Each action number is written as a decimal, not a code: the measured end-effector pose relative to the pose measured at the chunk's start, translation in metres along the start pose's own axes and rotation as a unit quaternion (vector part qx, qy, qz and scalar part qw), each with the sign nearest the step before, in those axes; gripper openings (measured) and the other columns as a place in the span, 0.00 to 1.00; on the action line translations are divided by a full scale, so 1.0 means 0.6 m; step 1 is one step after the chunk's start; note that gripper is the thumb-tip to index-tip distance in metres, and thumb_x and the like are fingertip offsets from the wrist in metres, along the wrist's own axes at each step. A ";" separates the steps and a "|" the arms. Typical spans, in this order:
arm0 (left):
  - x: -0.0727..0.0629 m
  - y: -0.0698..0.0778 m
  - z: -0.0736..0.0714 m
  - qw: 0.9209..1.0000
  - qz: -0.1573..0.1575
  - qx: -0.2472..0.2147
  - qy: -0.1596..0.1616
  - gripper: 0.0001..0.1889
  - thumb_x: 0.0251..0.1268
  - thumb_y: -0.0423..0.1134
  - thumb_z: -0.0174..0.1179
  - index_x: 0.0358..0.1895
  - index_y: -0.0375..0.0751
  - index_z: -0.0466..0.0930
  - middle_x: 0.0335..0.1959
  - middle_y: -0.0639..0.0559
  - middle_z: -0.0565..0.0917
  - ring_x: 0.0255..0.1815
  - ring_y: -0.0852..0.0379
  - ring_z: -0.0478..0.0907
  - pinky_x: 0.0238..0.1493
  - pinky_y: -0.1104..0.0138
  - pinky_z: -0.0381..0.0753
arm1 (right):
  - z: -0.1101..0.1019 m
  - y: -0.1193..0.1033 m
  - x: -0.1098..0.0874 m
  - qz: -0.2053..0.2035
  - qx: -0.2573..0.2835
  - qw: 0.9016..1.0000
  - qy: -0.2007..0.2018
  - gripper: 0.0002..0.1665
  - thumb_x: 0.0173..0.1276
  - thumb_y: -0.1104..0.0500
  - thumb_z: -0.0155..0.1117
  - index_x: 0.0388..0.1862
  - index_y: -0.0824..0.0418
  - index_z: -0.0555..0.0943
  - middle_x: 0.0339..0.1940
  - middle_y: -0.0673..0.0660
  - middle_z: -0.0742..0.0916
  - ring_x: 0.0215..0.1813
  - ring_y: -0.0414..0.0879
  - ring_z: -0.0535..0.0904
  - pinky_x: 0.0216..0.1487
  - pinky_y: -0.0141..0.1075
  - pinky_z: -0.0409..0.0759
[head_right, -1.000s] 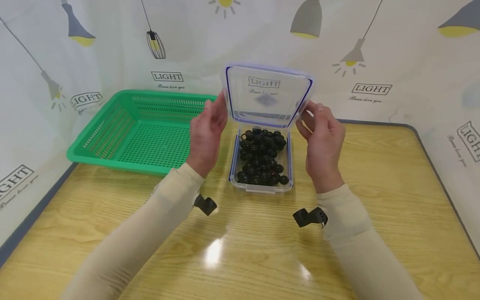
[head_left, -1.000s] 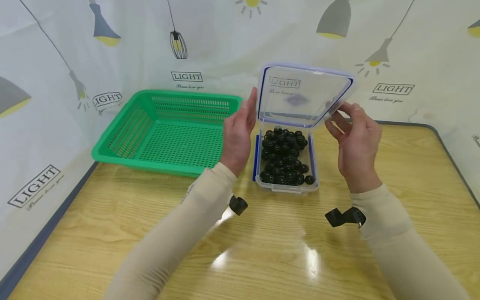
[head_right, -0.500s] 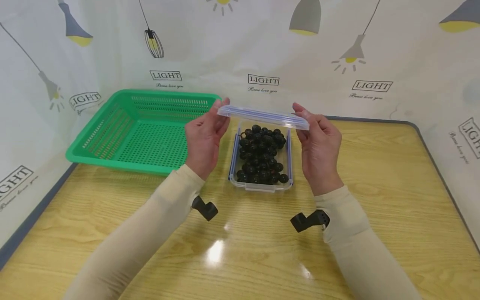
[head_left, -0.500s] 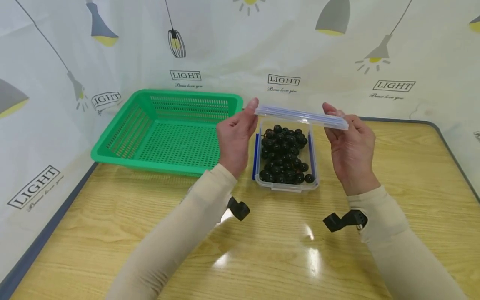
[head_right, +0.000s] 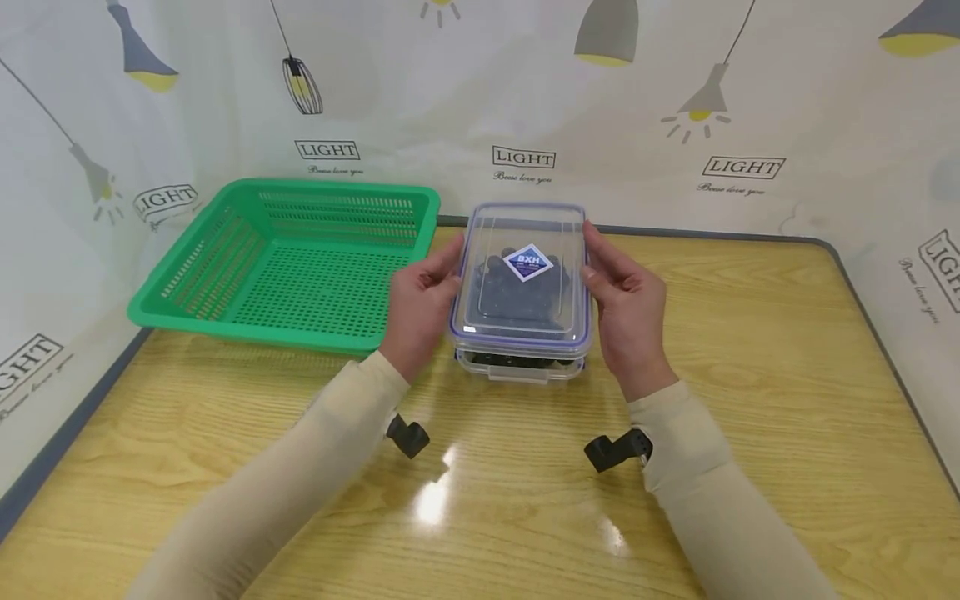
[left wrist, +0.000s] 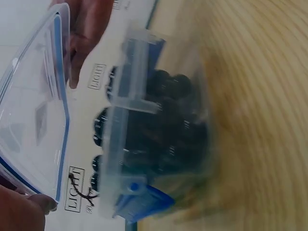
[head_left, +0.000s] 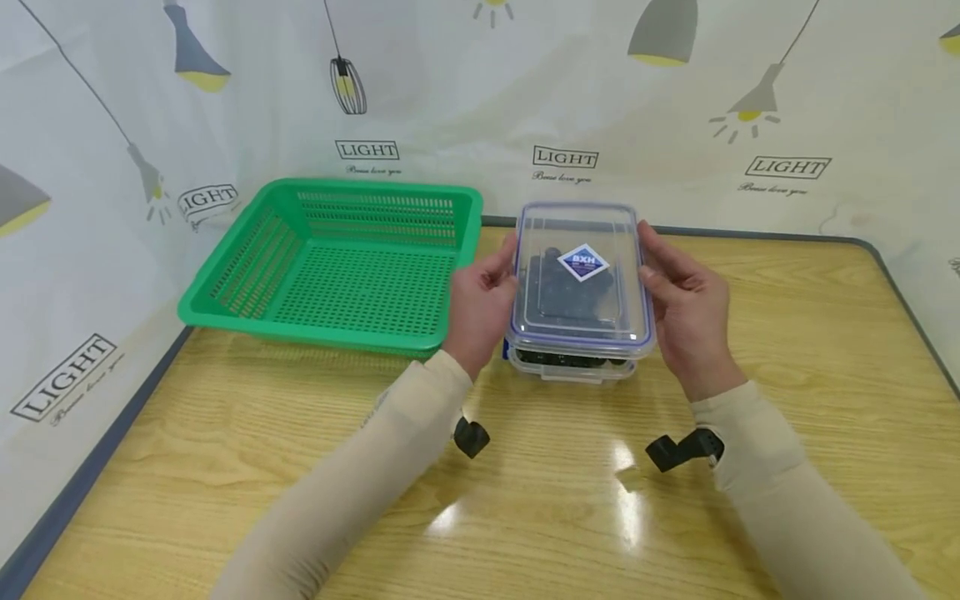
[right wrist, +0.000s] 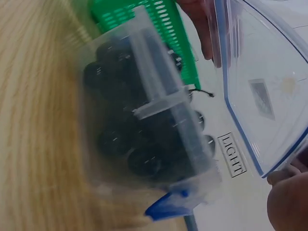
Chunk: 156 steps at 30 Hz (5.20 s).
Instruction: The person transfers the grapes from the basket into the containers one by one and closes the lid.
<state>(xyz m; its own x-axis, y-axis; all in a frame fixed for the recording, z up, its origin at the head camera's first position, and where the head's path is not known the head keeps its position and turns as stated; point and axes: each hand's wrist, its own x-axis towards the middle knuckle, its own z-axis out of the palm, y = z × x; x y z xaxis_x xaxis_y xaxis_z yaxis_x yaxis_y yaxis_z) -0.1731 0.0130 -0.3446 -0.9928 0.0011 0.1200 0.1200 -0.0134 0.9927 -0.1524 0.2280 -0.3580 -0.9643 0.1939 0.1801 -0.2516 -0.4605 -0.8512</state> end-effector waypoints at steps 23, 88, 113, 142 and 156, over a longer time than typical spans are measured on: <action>-0.003 -0.072 0.004 0.994 -0.020 0.099 -0.046 0.25 0.64 0.21 0.52 0.66 0.30 0.69 0.71 0.47 0.66 0.72 0.61 0.59 0.63 0.74 0.63 | -0.040 0.061 -0.004 0.040 -0.180 0.983 -0.004 0.25 0.70 0.75 0.57 0.66 0.70 0.72 0.67 0.57 0.76 0.70 0.47 0.68 0.63 0.30 0.68; -0.002 -0.077 0.009 0.982 -0.025 0.178 -0.049 0.23 0.65 0.25 0.52 0.64 0.31 0.70 0.69 0.45 0.67 0.71 0.59 0.60 0.66 0.69 0.61 | -0.019 0.056 -0.024 0.121 -0.332 0.924 0.144 0.32 0.68 0.62 0.67 0.70 0.64 0.71 0.68 0.60 0.76 0.66 0.48 0.74 0.59 0.33 0.74; -0.004 -0.087 0.000 0.991 -0.037 0.114 -0.053 0.24 0.71 0.29 0.54 0.68 0.30 0.66 0.73 0.46 0.62 0.73 0.57 0.57 0.66 0.71 0.60 | -0.005 0.051 -0.023 0.114 -0.384 0.910 0.104 0.23 0.73 0.63 0.60 0.66 0.63 0.75 0.64 0.59 0.79 0.62 0.47 0.76 0.58 0.36 0.76; -0.028 -0.097 0.017 0.995 -0.061 0.021 0.082 0.27 0.65 0.32 0.64 0.66 0.30 0.70 0.64 0.41 0.74 0.62 0.51 0.74 0.57 0.66 0.75 | -0.015 0.055 -0.024 0.088 -0.370 0.921 0.089 0.23 0.73 0.62 0.61 0.65 0.65 0.75 0.63 0.59 0.79 0.63 0.48 0.76 0.57 0.35 0.76; -0.023 -0.080 0.022 0.990 -0.041 0.124 0.060 0.24 0.67 0.29 0.60 0.66 0.30 0.70 0.65 0.42 0.73 0.63 0.51 0.72 0.56 0.67 0.75 | -0.010 0.053 -0.025 0.095 -0.354 0.925 0.099 0.22 0.72 0.64 0.62 0.64 0.65 0.76 0.63 0.60 0.79 0.63 0.47 0.76 0.57 0.34 0.76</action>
<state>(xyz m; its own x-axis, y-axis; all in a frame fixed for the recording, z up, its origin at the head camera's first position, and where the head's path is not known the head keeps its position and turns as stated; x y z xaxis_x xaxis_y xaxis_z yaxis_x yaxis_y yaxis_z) -0.1650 0.0271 -0.3935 -0.9906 -0.1266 0.0514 0.0213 0.2281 0.9734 -0.1454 0.2158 -0.3908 -0.9343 0.3543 -0.0400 0.1049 0.1662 -0.9805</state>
